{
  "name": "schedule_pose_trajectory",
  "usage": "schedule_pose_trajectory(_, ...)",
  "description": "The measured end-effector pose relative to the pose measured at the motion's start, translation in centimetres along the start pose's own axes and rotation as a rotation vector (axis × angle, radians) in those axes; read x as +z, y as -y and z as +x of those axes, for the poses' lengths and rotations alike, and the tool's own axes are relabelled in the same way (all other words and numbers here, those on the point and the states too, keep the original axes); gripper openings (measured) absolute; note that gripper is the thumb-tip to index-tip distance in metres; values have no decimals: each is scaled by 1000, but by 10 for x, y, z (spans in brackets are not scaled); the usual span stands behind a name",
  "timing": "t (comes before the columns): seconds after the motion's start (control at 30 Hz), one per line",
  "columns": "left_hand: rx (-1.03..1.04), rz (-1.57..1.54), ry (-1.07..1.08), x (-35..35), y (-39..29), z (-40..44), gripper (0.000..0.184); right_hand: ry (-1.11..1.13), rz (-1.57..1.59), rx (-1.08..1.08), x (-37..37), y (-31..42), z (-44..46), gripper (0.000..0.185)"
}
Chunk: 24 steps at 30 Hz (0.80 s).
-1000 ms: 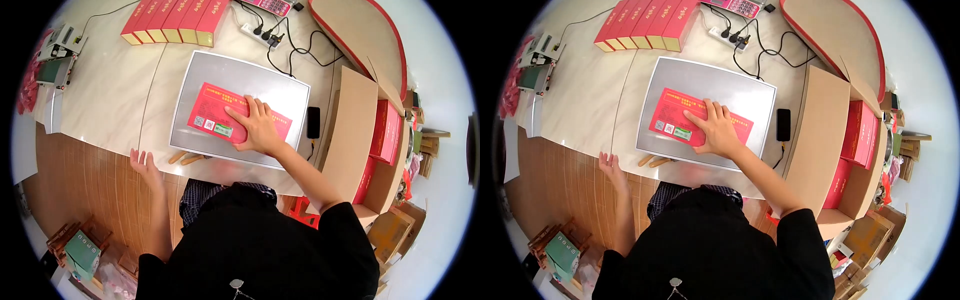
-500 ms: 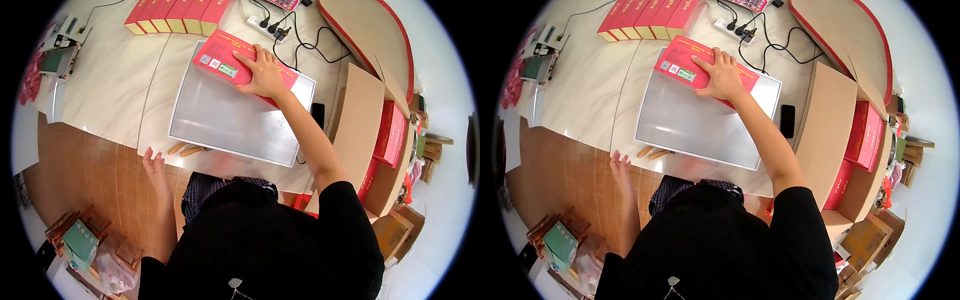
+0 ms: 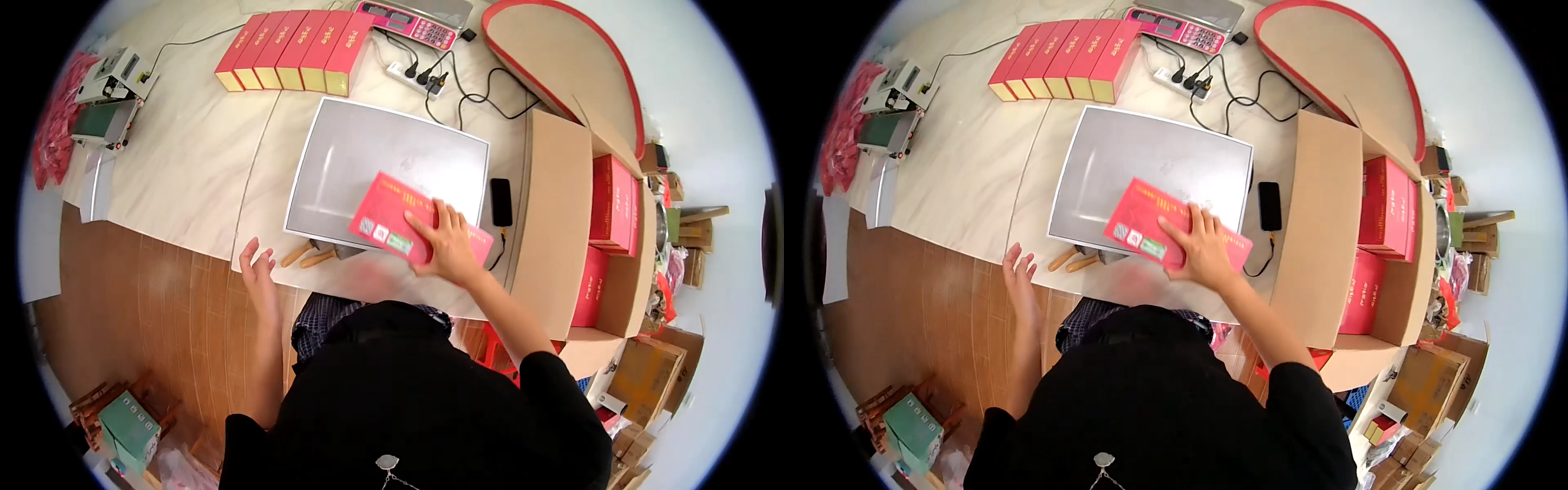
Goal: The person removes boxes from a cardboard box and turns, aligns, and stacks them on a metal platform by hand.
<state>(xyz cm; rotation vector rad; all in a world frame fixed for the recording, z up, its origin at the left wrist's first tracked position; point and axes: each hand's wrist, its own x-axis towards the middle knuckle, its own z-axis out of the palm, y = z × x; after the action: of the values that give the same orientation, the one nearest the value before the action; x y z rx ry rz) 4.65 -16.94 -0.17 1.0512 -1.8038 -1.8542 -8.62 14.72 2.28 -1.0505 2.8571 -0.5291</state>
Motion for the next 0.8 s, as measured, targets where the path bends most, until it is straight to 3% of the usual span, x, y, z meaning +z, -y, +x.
schedule_pose_trajectory(0.07,-14,-15,26,2,-3,3,38,95,-27,52,-12,13,-29,92)
schedule_pose_trajectory(0.2,-40,-48,151,20,-13,0,37,82,445,344,-27,13,-69,96)
schedule_pose_trajectory(0.27,-86,-81,315,42,-19,-5,36,90,1356,651,-42,16,-82,94)
schedule_pose_trajectory(0.33,-75,-94,568,71,-22,-16,43,-85,1974,898,-43,16,-108,83)
schedule_pose_trajectory(0.4,-117,-107,868,102,-41,-38,56,-286,2374,628,-31,14,-108,75)
schedule_pose_trajectory(0.5,-144,-171,1179,133,-67,-80,65,-591,1859,458,6,10,-115,48)
schedule_pose_trajectory(0.53,-143,-226,1310,138,-74,-90,69,-583,1853,354,1,18,-107,46)
schedule_pose_trajectory(0.57,0,-172,1318,142,-79,-95,75,-575,1848,251,-4,25,-100,44)
schedule_pose_trajectory(0.63,-15,-177,1340,147,-83,-96,75,-692,2243,460,-12,50,-92,44)
schedule_pose_trajectory(0.8,-141,-232,1404,155,-73,-94,68,-647,2445,468,-32,53,-101,49)
